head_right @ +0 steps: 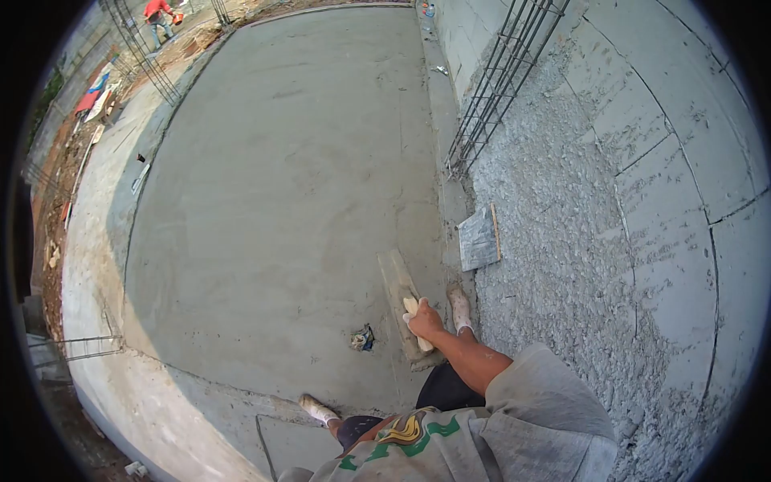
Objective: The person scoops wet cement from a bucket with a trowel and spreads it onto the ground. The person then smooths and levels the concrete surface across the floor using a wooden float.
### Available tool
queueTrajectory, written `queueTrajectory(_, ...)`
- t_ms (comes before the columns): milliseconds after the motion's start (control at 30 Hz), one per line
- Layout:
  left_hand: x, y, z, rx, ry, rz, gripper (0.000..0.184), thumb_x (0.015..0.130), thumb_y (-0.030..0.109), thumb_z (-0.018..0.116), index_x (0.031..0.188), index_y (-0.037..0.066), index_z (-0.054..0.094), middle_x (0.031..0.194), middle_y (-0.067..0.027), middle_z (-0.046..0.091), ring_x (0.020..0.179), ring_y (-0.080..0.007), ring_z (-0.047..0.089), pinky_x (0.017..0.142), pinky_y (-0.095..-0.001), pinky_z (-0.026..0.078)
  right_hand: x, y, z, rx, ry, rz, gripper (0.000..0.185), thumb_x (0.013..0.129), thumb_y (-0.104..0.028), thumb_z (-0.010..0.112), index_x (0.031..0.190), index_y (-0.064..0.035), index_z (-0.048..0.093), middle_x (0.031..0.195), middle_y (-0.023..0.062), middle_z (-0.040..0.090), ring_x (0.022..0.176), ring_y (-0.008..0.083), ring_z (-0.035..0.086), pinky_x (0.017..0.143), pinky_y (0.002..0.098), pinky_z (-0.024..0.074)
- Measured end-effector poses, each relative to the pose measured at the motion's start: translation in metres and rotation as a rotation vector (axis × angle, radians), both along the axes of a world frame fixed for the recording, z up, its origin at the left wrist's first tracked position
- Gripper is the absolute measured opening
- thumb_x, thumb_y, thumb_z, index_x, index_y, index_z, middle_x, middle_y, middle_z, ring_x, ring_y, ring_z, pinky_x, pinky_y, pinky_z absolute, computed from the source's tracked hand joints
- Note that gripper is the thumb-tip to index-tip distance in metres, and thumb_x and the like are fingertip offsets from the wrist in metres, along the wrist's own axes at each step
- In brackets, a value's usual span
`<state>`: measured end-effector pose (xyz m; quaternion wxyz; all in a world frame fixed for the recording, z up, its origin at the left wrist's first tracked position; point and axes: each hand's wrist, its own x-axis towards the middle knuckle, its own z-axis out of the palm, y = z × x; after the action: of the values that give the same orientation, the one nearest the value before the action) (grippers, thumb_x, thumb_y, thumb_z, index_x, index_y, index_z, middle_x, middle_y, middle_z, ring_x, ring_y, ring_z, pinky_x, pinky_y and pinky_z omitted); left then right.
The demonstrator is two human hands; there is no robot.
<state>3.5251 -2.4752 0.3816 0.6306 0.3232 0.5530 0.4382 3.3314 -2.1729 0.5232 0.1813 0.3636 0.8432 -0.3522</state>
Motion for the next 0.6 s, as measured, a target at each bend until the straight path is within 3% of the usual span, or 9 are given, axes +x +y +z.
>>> queueTrajectory(367,-0.003,0.012,-0.028,0.165,0.110,-0.015,0.041,0.088,0.040,0.050,0.106,0.006,0.065,0.103,-0.0151,0.065,0.095,-0.0261,0.061,0.083,-0.0347,0.045,0.029,-0.011,-0.022,0.123,0.050,0.068,0.057,0.077,-0.029,0.069,0.114,0.0050,0.042,0.092,0.0244,0.063,0.081,0.0346,0.065,0.071,0.0420,0.0507)
queueTrajectory(467,-0.003,0.012,-0.025,0.177,0.145,0.015,0.042,0.088,0.041,0.051,0.107,0.006,0.065,0.103,-0.0147,0.066,0.095,-0.0255,0.061,0.083,-0.0341,0.045,0.021,-0.009,-0.009,0.046,0.001,0.060,0.057,0.076,-0.027,0.070,0.114,0.0053,0.043,0.092,0.0248,0.063,0.081,0.0356,0.065,0.071,0.0423,0.0506)
queueTrajectory(533,-0.005,0.011,-0.016,0.131,0.149,0.054,0.042,0.088,0.041,0.051,0.107,0.006,0.065,0.103,-0.0144,0.066,0.095,-0.0251,0.061,0.083,-0.0338,0.045,0.023,-0.007,-0.005,0.080,0.018,0.059,0.057,0.076,-0.026,0.070,0.114,0.0057,0.043,0.090,0.0244,0.063,0.078,0.0345,0.065,0.069,0.0417,0.0509)
queueTrajectory(567,-0.010,0.003,-0.012,-0.020,0.071,0.079,0.043,0.088,0.042,0.050,0.104,0.006,0.066,0.102,-0.0153,0.066,0.094,-0.0268,0.061,0.083,-0.0350,0.045,0.022,-0.004,-0.013,0.113,0.042,0.069,0.057,0.076,-0.025,0.070,0.114,0.0061,0.043,0.089,0.0239,0.063,0.075,0.0333,0.066,0.067,0.0411,0.0512)
queueTrajectory(600,-0.029,-0.001,0.024,-0.175,-0.010,0.117,0.044,0.088,0.044,0.049,0.101,0.006,0.067,0.101,-0.0163,0.066,0.094,-0.0285,0.062,0.082,-0.0363,0.045,0.022,-0.003,-0.016,0.145,0.065,0.089,0.057,0.076,-0.024,0.071,0.115,0.0066,0.043,0.088,0.0234,0.063,0.073,0.0321,0.066,0.065,0.0405,0.0515)
